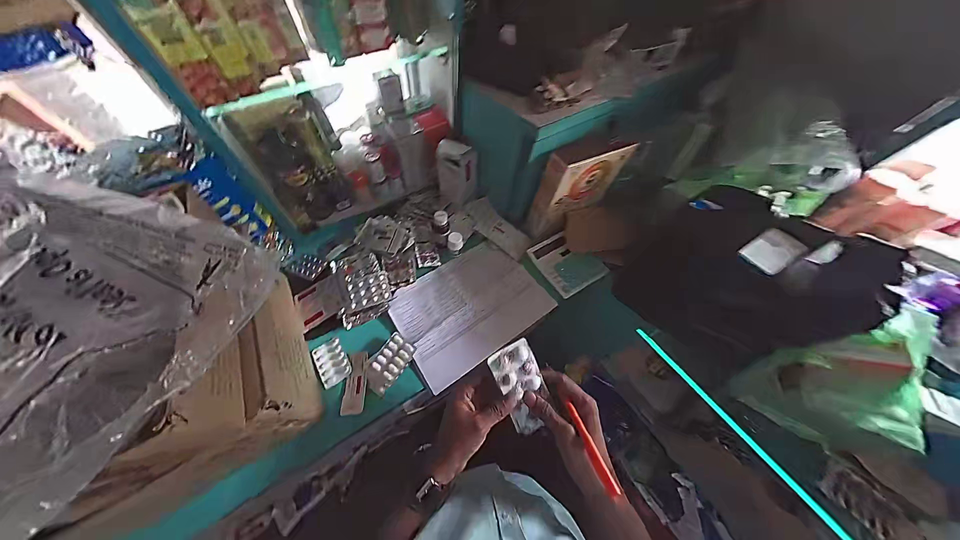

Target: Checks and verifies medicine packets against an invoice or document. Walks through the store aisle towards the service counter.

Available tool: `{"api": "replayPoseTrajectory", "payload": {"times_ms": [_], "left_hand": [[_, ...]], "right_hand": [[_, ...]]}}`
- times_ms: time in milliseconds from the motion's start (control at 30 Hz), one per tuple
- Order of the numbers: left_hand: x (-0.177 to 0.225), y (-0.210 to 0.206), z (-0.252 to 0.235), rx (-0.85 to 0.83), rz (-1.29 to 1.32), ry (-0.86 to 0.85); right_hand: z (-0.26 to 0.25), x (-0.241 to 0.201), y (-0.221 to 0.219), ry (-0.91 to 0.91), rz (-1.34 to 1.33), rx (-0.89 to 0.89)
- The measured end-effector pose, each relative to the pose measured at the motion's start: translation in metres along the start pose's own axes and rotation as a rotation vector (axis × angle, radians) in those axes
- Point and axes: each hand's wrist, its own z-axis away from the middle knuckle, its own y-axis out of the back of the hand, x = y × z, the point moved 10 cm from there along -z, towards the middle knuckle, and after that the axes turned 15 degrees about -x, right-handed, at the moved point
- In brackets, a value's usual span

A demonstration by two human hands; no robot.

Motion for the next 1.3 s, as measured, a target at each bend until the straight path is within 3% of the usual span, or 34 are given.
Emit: {"api": "replayPoseTrajectory", "payload": {"times_ms": [133, 333, 433, 567, 667, 967, 1300], "left_hand": [[0.009, 0.01, 0.002, 0.115, -0.028, -0.051], [0.039, 0.048, 0.025, 0.537, -0.009, -0.234], [0.05, 0.052, 0.039, 0.663, 0.042, -0.263], [0.06, 0.052, 0.058, 0.834, 0.067, -0.298], [0.047, 0.052, 0.067, 0.94, 0.146, -0.329], [0.005, 0.02, 0.087, 1.11, 0.255, -0.434], [0.032, 0.018, 0.148, 1.189, -0.007, -0.737]], "right_hand": [[-0.053, -0.004, -0.023, 0.014, -0.124, -0.169], [-0.106, -0.018, -0.067, 0.041, 0.11, -0.411], [-0.127, -0.029, -0.077, 0.089, -0.078, -0.467], [-0.169, -0.042, -0.064, 0.094, -0.428, -0.385], [-0.198, -0.046, -0.056, 0.101, -0.555, -0.494], [-0.19, -0.017, -0.065, -0.06, -0.612, -0.642], [-0.21, -0.061, 0.005, 0.149, -0.817, -0.609]]}}
